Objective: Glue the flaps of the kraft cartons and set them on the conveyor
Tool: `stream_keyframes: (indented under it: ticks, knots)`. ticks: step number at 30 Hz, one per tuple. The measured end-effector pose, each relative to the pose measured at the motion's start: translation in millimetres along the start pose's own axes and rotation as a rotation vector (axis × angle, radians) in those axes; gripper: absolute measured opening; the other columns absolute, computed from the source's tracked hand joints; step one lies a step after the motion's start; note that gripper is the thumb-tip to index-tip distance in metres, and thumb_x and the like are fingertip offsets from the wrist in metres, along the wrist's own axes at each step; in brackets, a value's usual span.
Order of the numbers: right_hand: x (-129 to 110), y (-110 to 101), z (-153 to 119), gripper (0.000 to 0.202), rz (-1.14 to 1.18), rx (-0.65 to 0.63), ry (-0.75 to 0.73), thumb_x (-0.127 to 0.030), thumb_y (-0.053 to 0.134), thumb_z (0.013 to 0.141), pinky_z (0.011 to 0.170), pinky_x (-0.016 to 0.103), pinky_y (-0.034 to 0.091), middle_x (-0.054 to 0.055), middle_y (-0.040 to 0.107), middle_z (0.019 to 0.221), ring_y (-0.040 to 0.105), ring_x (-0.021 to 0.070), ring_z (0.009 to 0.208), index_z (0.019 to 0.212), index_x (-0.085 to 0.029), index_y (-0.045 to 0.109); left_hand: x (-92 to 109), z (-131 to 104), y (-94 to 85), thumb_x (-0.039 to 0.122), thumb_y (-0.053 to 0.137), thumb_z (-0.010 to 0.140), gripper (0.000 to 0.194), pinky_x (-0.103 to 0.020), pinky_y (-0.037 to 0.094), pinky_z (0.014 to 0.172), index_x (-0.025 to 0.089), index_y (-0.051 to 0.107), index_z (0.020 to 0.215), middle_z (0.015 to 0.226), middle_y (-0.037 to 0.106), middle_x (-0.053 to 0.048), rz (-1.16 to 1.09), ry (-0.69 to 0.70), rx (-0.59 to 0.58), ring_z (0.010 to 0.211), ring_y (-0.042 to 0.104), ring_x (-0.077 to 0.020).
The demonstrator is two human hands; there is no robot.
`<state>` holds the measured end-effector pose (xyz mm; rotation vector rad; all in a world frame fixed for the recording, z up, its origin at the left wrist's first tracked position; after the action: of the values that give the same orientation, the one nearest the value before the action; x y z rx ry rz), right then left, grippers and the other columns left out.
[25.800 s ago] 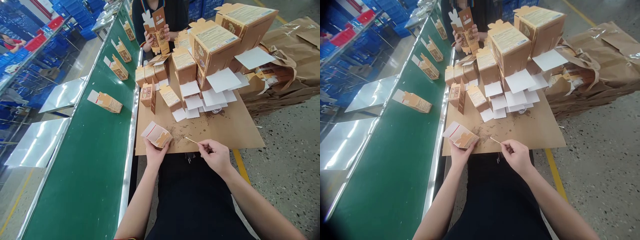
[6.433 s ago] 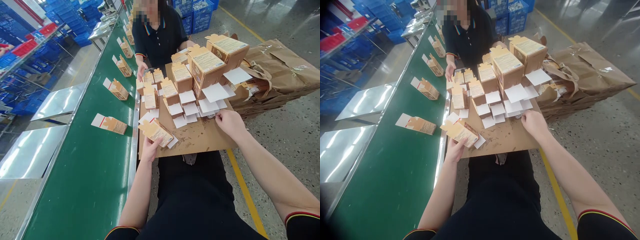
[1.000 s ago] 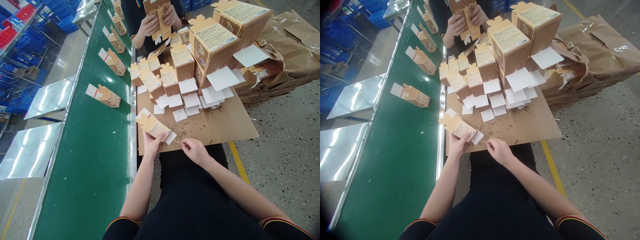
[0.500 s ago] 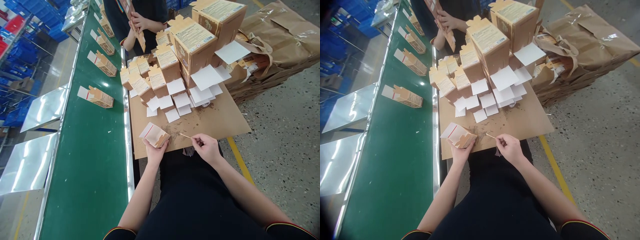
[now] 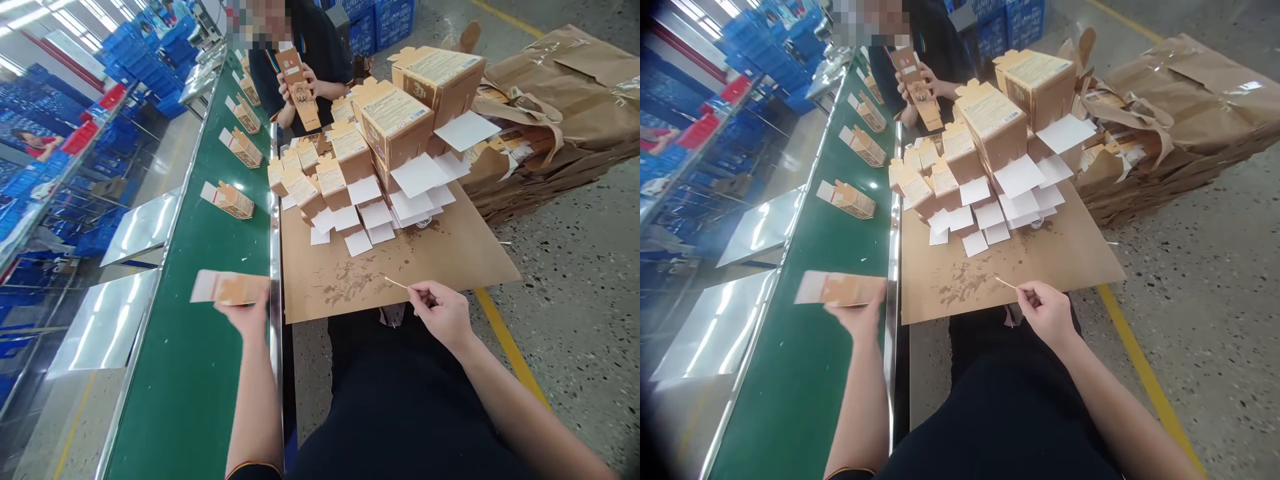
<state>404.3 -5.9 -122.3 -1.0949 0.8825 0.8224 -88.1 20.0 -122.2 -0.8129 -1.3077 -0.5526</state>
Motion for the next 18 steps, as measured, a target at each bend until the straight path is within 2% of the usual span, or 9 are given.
stream_keyframes:
  ticks: [2, 3, 5, 8, 11, 12, 14, 16, 18]
  knots:
    - [0, -2, 4, 0.034, 0.003, 0.002, 0.000, -0.051, 0.071, 0.106, 0.054, 0.032, 0.060, 0.001, 0.072, 0.063, 0.068, 0.0184, 0.050, 0.083, -0.027, 0.077, 4, 29, -47.2, 0.053, 0.115, 0.049, 0.113, -0.066, 0.051, 0.131, 0.033, 0.033, 0.124, 0.157, 0.055, -0.013, 0.099, 0.043, 0.235, 0.159, 0.055, -0.0415]
    - [0, -3, 6, 0.036, 0.006, 0.001, -0.001, -0.053, 0.070, 0.107, 0.053, 0.032, 0.060, 0.001, 0.072, 0.063, 0.069, 0.0187, 0.050, 0.083, -0.027, 0.077, 3, 40, -63.6, 0.050, 0.116, 0.043, 0.114, -0.068, 0.052, 0.130, 0.032, 0.033, 0.119, 0.151, 0.058, -0.012, 0.143, 0.036, 0.305, 0.154, 0.061, -0.0411]
    - [-1, -5, 11, 0.039, 0.009, 0.001, -0.004, -0.057, 0.070, 0.107, 0.053, 0.033, 0.059, 0.002, 0.072, 0.063, 0.069, 0.0193, 0.050, 0.083, -0.027, 0.078, -9, 54, -80.4, 0.043, 0.115, 0.040, 0.111, -0.070, 0.051, 0.129, 0.032, 0.033, 0.115, 0.142, 0.062, -0.011, 0.188, -0.039, 0.314, 0.148, 0.064, -0.0409]
    - [1, -15, 14, 0.043, -0.014, 0.021, 0.002, -0.062, 0.070, 0.106, 0.053, 0.034, 0.060, 0.002, 0.073, 0.064, 0.069, 0.0195, 0.050, 0.082, -0.027, 0.078, -27, 44, -97.0, 0.038, 0.109, 0.049, 0.105, -0.072, 0.043, 0.134, 0.031, 0.035, 0.123, 0.142, 0.059, -0.011, 0.245, -0.089, 0.374, 0.154, 0.058, -0.0424]
    - [10, -34, 9, 0.046, -0.053, 0.064, 0.048, -0.067, 0.070, 0.106, 0.054, 0.035, 0.060, 0.002, 0.072, 0.062, 0.069, 0.0201, 0.049, 0.084, -0.027, 0.079, -21, 12, -105.3, 0.048, 0.090, 0.079, 0.078, -0.067, 0.035, 0.139, 0.032, 0.038, 0.135, 0.148, 0.052, -0.011, 0.273, 0.083, 0.557, 0.161, 0.050, -0.0388]
    - [14, -41, 7, 0.048, -0.060, 0.080, 0.068, -0.070, 0.070, 0.105, 0.053, 0.035, 0.060, 0.001, 0.071, 0.061, 0.068, 0.0204, 0.047, 0.084, -0.027, 0.079, -15, 5, -98.7, 0.049, 0.081, 0.087, 0.066, -0.065, 0.036, 0.139, 0.032, 0.040, 0.137, 0.146, 0.052, -0.010, 0.242, 0.156, 0.565, 0.159, 0.051, -0.0371]
    - [21, -50, 4, 0.052, -0.061, 0.104, 0.103, -0.075, 0.070, 0.104, 0.051, 0.036, 0.059, 0.001, 0.068, 0.056, 0.066, 0.0210, 0.044, 0.083, -0.028, 0.078, -2, 7, -66.2, 0.050, 0.070, 0.095, 0.050, -0.061, 0.043, 0.135, 0.031, 0.048, 0.137, 0.140, 0.057, -0.008, 0.119, 0.225, 0.453, 0.151, 0.058, -0.0338]
    - [23, -52, 4, 0.055, -0.054, 0.099, 0.119, -0.078, 0.070, 0.102, 0.049, 0.036, 0.059, 0.001, 0.067, 0.054, 0.066, 0.0215, 0.043, 0.082, -0.028, 0.078, 16, 29, -11.2, 0.052, 0.072, 0.094, 0.047, -0.055, 0.049, 0.130, 0.028, 0.060, 0.132, 0.135, 0.064, -0.009, -0.041, 0.170, 0.257, 0.143, 0.065, -0.0315]
    - [20, -48, 7, 0.057, -0.036, 0.083, 0.119, -0.081, 0.070, 0.101, 0.049, 0.036, 0.060, 0.002, 0.068, 0.055, 0.067, 0.0218, 0.044, 0.081, -0.028, 0.079, 39, 62, 58.3, 0.057, 0.076, 0.092, 0.046, -0.049, 0.052, 0.125, 0.026, 0.070, 0.126, 0.136, 0.070, -0.013, -0.175, 0.068, 0.048, 0.143, 0.067, -0.0308]
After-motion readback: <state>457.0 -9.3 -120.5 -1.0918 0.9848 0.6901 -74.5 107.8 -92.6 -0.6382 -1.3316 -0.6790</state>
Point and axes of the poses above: each hand's wrist, its own z-axis towards the middle knuckle, its own y-axis out of the palm, x = y × z, the point moved 8 cm from there along z, towards the middle knuckle
